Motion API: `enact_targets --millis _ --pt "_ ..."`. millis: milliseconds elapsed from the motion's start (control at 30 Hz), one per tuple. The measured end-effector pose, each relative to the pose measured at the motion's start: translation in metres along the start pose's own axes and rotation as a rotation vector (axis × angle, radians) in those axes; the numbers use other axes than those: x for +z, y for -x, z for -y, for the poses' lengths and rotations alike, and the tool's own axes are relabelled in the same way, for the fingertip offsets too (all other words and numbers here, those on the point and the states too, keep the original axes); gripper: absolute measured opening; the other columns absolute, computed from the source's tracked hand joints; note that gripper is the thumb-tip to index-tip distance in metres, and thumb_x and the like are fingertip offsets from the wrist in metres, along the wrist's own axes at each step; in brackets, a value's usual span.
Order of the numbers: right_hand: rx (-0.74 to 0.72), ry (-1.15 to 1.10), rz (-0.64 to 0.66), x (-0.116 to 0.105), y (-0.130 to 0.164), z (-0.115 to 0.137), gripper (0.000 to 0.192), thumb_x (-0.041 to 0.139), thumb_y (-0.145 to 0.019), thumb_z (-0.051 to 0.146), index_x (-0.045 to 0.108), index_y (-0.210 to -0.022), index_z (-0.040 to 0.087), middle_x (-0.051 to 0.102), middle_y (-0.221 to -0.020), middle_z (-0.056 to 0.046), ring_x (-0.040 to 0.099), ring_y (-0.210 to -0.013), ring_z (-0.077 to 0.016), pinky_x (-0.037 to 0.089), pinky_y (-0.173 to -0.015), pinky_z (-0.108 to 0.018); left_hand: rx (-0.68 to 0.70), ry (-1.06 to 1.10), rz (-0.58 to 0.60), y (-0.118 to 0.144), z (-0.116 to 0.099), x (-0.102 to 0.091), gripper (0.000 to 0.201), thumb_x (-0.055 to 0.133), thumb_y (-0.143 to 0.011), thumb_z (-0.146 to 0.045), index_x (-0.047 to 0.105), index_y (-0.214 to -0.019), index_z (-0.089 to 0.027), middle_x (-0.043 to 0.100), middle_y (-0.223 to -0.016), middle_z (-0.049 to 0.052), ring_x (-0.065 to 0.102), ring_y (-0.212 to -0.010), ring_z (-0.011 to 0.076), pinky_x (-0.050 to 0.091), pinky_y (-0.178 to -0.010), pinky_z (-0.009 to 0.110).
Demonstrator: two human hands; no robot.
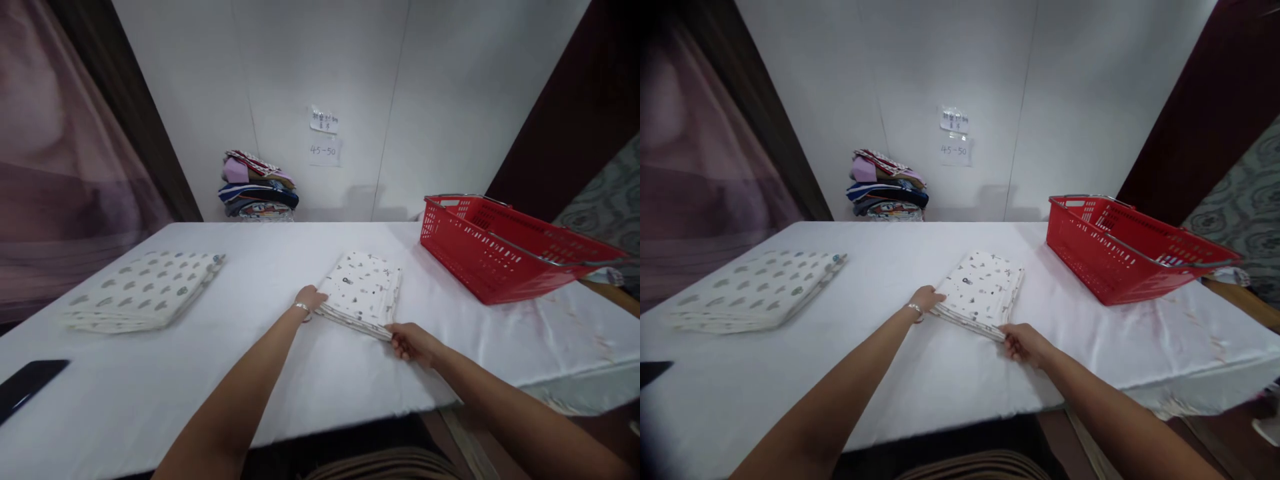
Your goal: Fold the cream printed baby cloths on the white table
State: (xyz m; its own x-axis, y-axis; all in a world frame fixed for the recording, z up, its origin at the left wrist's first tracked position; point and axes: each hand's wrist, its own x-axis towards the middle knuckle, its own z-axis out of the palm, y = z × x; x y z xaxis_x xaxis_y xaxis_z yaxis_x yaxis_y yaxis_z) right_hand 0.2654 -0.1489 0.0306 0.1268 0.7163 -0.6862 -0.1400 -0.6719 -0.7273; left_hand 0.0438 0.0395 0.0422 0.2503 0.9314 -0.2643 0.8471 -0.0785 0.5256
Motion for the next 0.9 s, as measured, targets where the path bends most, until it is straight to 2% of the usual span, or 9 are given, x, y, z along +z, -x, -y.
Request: enact_targets --millis 233,300,367,433,533,633,733,800,900 --pt "-0.052 0.288 0.024 -0.015 0.015 -0.003 0.037 0.052 -0.082 0.047 0.054 -0.058 0.019 0.057 -0.054 -0.004 0.052 -0.040 -0.0110 0.033 -0.035 -0.021 0.066 -0.010 0.071 0.015 0.013 0.002 0.039 0.057 -0.072 -0.044 0.061 -0.099 -0.016 0.068 -0.104 0.011 0.063 -0.096 0.0242 0.046 -0.070 0.027" --pt "-0.104 0.522 -0.083 -0.021 0.020 0.009 0.040 0.052 -0.081 0.053 0.053 -0.057 0.020 0.059 -0.055 -0.006 0.052 -0.040 -0.0130 0.036 -0.038 -0.024 0.069 0.001 0.071 0.012 0.013 -0.001 0.051 0.052 -0.075 -0.053 0.058 -0.108 -0.015 0.065 -0.112 0.012 0.061 -0.100 0.0245 0.046 -0.074 0.027" --pt "-0.308 0.779 -0.313 -0.022 0.021 0.029 0.041 0.054 -0.080 0.053 0.051 -0.055 0.021 0.060 -0.056 -0.007 0.054 -0.044 -0.0148 0.038 -0.044 -0.027 0.072 -0.002 0.040 0.004 0.009 -0.004 0.059 0.046 -0.078 -0.058 0.055 -0.116 -0.013 0.062 -0.118 0.014 0.059 -0.106 0.0250 0.045 -0.080 0.028" --pt "-0.605 0.943 -0.495 -0.015 0.014 0.054 0.036 0.053 -0.082 0.049 0.054 -0.059 0.022 0.062 -0.062 -0.008 0.059 -0.057 -0.0178 0.041 -0.055 -0.028 0.082 -0.009 0.011 -0.008 0.000 -0.005 0.059 0.042 -0.081 -0.057 0.054 -0.118 -0.012 0.060 -0.121 0.015 0.057 -0.110 0.0254 0.043 -0.085 0.029" --pt "-0.802 1.010 -0.421 0.008 -0.020 0.093 0.026 0.046 -0.088 0.041 0.063 -0.086 0.022 0.068 -0.093 -0.009 0.062 -0.085 -0.0211 0.044 -0.075 -0.030 0.089 -0.006 0.024 -0.032 -0.018 -0.003 0.053 0.040 -0.085 -0.050 0.056 -0.116 -0.010 0.058 -0.124 0.017 0.053 -0.116 0.0257 0.040 -0.089 0.029" --pt "-0.699 1.095 -0.468 0.029 -0.071 0.119 0.040 0.049 -0.087 0.042 0.056 -0.116 0.016 0.055 -0.125 -0.014 0.052 -0.112 -0.0259 0.037 -0.093 -0.035 0.079 0.005 0.050 -0.053 -0.034 0.000 0.053 0.038 -0.085 -0.049 0.059 -0.112 -0.008 0.058 -0.123 0.018 0.053 -0.116 0.0264 0.041 -0.088 0.028" --pt "-0.591 1.254 -0.639 0.034 -0.115 0.124 0.055 0.042 -0.089 0.046 0.043 -0.132 0.011 0.037 -0.142 -0.016 0.028 -0.132 -0.0300 0.021 -0.105 -0.044 0.069 0.016 0.064 -0.069 -0.044 0.003 0.053 0.038 -0.085 -0.049 0.061 -0.110 -0.009 0.060 -0.120 0.017 0.055 -0.113 0.0261 0.042 -0.085 0.027" --pt "-0.504 1.307 -0.676 0.032 -0.131 0.119 0.062 0.034 -0.091 0.049 0.034 -0.138 0.009 0.028 -0.147 -0.015 0.019 -0.136 -0.0306 0.015 -0.107 -0.047 0.063 0.020 0.070 -0.077 -0.049 0.005 0.051 0.039 -0.085 -0.047 0.061 -0.110 -0.009 0.061 -0.119 0.017 0.056 -0.112 0.0256 0.042 -0.084 0.027" --pt "-0.457 1.335 -0.639 0.025 -0.138 0.111 0.067 0.026 -0.091 0.053 0.029 -0.142 0.009 0.022 -0.150 -0.014 0.016 -0.137 -0.0299 0.014 -0.108 -0.047 0.055 0.029 0.083 -0.089 -0.057 0.008 0.051 0.040 -0.084 -0.047 0.061 -0.110 -0.009 0.062 -0.117 0.018 0.058 -0.109 0.0258 0.045 -0.080 0.027"
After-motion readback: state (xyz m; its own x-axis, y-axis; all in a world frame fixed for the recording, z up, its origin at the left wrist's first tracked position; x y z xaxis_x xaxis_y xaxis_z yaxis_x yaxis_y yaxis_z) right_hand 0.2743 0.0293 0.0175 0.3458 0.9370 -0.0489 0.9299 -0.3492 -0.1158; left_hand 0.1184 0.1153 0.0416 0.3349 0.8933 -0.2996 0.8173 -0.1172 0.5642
